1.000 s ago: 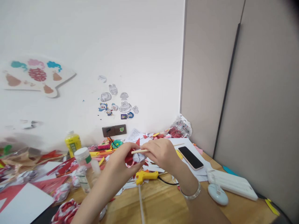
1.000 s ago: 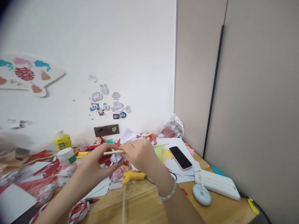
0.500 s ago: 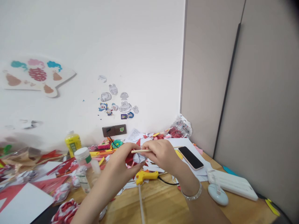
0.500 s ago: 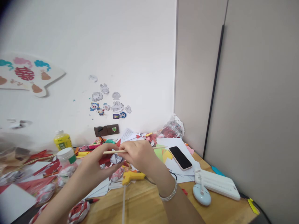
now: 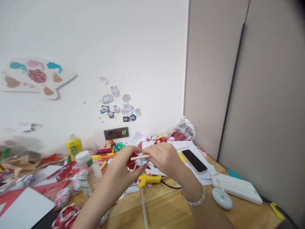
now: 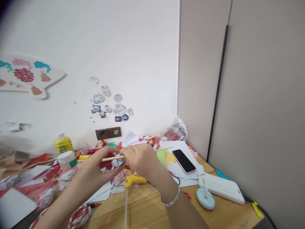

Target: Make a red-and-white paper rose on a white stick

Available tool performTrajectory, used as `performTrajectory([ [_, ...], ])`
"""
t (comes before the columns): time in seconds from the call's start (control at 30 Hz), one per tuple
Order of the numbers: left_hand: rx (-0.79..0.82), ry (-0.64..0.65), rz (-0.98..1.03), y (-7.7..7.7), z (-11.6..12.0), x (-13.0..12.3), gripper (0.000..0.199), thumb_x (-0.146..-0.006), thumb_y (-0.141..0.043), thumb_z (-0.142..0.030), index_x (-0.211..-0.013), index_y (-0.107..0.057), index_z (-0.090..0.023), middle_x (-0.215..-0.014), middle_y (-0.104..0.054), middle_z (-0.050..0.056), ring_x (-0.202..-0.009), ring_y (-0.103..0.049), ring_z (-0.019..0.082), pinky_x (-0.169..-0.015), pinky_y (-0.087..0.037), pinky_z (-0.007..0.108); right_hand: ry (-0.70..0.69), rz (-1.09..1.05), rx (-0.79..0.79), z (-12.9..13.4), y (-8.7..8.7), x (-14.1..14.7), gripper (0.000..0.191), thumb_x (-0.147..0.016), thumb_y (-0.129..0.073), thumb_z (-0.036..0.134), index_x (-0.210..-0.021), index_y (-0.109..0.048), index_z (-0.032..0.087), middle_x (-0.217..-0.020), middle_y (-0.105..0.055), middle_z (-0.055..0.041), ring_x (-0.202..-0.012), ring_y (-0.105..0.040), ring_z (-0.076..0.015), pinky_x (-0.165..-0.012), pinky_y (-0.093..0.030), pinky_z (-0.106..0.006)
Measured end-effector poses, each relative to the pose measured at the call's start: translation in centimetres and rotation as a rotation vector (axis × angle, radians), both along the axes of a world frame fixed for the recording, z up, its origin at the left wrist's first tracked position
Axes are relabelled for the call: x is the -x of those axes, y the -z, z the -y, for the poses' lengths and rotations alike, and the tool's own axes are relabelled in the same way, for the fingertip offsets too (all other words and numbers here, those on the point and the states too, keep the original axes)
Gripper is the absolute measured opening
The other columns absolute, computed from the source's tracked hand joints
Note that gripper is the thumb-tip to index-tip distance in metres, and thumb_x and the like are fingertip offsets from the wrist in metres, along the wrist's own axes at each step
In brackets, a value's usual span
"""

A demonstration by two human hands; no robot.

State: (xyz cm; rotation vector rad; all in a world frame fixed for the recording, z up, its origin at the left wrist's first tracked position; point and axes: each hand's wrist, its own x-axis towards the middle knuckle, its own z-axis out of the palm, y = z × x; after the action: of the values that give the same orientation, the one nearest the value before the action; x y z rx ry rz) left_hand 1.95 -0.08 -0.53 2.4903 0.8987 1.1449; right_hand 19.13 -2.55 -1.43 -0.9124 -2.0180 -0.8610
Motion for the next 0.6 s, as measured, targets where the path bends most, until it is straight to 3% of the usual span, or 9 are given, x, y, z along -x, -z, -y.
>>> performTrajectory([
  [0.37,0.033,-0.013,-0.004,0.07,-0.11,0.13,0.02,-0.071,-0.059,-0.029,-0.091,-0.057,-0.022,-0.086,-0.063,0.002,-0.077,-0.061,0.019,-0.064,-0.052,0.031,0.048,0.069,-0.128,-0.04,0.25,0.16,0.024,-0.089,-0.037,0.008,-0.089,-0.061,0.014,-0.059,-0.057,0.0004,-0.053,-0.049,-0.0138,-0.049,-0.026,-0.027],
  [0.6,0.049,0.005,0.007,-0.19,0.07,0.2,0.019,-0.073,-0.059,-0.027,-0.091,-0.056,-0.022,-0.084,-0.061,0.001,-0.075,-0.059,0.016,-0.066,-0.052,0.03,-0.13,-0.169,-0.052,-0.12,-0.08,0.3,0.029,-0.096,-0.036,0.027,-0.086,-0.061,0.016,-0.065,-0.064,-0.001,-0.056,-0.054,-0.0113,-0.053,-0.035,-0.024],
])
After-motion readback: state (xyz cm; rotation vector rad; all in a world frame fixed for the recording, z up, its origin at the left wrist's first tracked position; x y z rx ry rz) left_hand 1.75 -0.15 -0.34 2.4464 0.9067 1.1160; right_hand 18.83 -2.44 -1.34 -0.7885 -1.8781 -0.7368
